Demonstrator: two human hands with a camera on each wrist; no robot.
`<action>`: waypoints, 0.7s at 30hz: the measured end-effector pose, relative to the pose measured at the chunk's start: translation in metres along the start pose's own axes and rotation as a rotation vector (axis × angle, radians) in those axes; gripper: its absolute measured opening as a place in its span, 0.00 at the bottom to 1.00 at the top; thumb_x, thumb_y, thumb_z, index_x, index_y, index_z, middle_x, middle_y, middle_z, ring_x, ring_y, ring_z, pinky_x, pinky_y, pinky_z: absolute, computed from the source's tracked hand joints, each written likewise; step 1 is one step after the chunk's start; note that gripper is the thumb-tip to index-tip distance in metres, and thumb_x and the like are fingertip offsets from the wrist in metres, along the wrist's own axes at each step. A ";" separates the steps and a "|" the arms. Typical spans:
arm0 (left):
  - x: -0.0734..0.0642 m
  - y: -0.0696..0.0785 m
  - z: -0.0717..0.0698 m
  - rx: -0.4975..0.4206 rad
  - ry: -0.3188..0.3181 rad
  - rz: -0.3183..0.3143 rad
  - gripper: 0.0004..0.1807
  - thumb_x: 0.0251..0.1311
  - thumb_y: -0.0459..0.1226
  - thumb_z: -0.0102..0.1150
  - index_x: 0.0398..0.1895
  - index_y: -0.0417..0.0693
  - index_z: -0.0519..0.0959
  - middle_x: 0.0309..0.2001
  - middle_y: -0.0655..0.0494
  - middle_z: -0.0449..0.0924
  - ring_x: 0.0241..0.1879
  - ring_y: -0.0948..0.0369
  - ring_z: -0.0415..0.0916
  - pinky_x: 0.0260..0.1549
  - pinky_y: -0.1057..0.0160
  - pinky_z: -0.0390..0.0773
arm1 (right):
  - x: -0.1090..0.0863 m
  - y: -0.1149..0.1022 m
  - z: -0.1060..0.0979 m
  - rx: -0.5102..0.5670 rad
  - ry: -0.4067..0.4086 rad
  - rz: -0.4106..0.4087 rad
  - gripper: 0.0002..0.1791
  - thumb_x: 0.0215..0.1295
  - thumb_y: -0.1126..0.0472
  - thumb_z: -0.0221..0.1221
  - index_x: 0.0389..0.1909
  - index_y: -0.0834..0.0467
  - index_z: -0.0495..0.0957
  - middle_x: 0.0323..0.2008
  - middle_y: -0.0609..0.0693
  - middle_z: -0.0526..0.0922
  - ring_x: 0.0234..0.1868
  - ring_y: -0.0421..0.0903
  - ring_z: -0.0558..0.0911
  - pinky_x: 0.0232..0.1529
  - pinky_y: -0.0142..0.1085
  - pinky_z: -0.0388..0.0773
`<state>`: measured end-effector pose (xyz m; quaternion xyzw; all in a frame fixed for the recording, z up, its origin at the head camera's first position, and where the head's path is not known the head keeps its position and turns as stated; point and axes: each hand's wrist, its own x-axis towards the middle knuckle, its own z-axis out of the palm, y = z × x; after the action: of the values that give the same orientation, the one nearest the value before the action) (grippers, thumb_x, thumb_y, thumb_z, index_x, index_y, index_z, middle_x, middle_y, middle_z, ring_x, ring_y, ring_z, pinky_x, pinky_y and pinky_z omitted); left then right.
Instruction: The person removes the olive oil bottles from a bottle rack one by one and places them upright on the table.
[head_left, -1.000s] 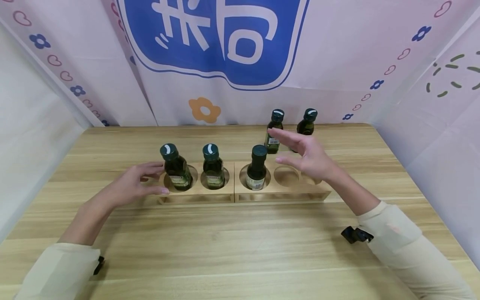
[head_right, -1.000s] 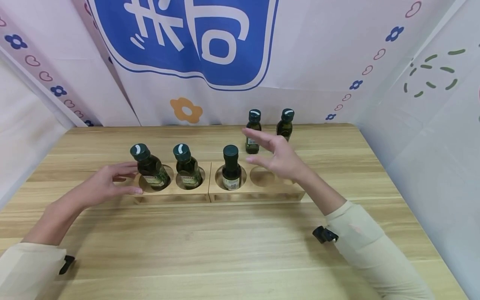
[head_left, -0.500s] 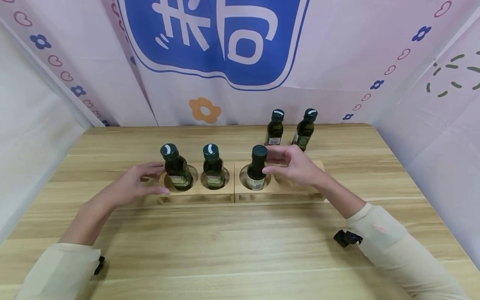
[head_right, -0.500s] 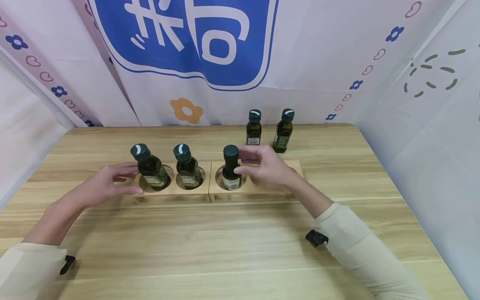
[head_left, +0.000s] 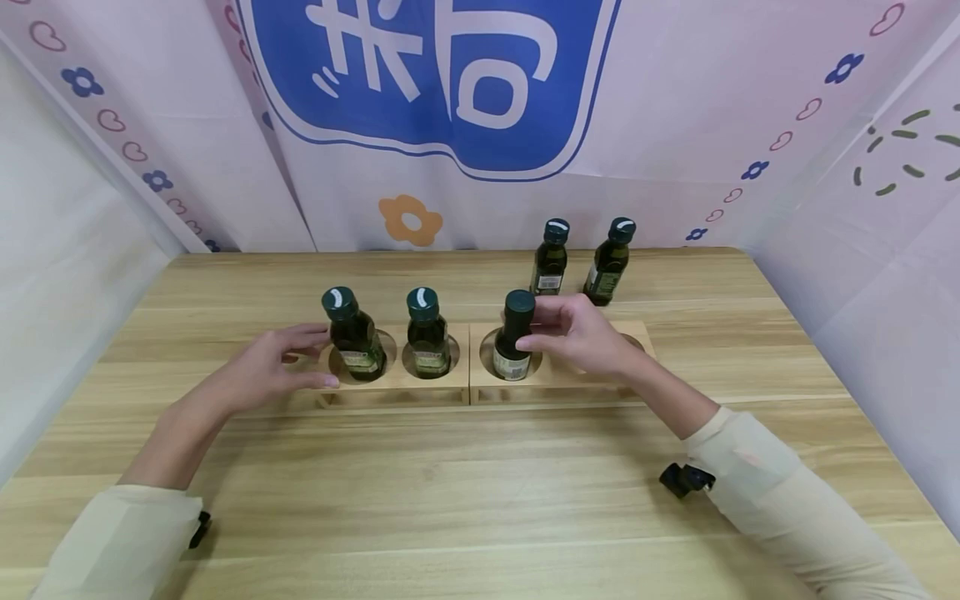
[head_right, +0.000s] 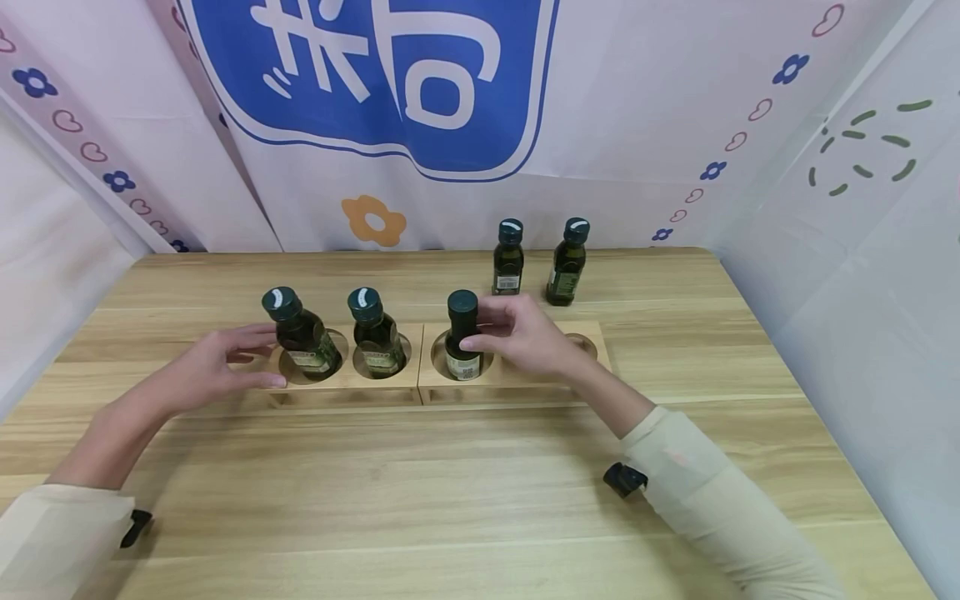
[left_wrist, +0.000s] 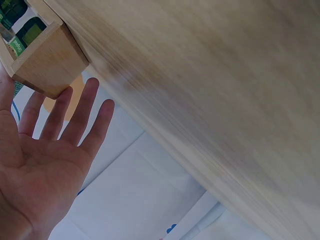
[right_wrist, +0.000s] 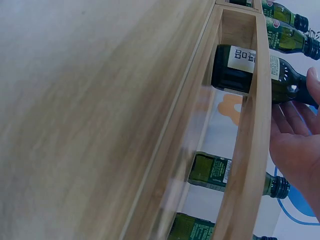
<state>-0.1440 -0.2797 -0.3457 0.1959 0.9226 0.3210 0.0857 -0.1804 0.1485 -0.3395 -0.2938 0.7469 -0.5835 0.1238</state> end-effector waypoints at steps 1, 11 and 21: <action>0.000 0.000 0.000 -0.001 -0.001 0.000 0.40 0.61 0.41 0.75 0.69 0.24 0.69 0.71 0.26 0.65 0.60 0.35 0.77 0.60 0.35 0.77 | 0.000 0.001 0.001 0.001 0.001 -0.004 0.23 0.66 0.75 0.66 0.62 0.72 0.77 0.56 0.66 0.85 0.56 0.56 0.86 0.56 0.40 0.85; 0.000 0.000 0.000 -0.001 -0.006 -0.004 0.41 0.61 0.41 0.75 0.69 0.23 0.68 0.71 0.26 0.65 0.60 0.34 0.76 0.60 0.34 0.76 | 0.004 0.004 0.005 0.010 0.036 -0.023 0.21 0.64 0.76 0.67 0.58 0.74 0.80 0.54 0.68 0.85 0.54 0.52 0.88 0.54 0.39 0.86; 0.000 -0.001 -0.001 -0.013 -0.007 0.014 0.40 0.62 0.40 0.74 0.69 0.23 0.68 0.71 0.25 0.65 0.60 0.33 0.76 0.60 0.33 0.76 | 0.005 0.004 0.006 -0.030 0.058 -0.010 0.20 0.62 0.75 0.69 0.56 0.73 0.81 0.51 0.63 0.88 0.53 0.55 0.88 0.53 0.38 0.86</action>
<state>-0.1444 -0.2809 -0.3459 0.2027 0.9188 0.3270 0.0878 -0.1821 0.1415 -0.3438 -0.2821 0.7573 -0.5813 0.0948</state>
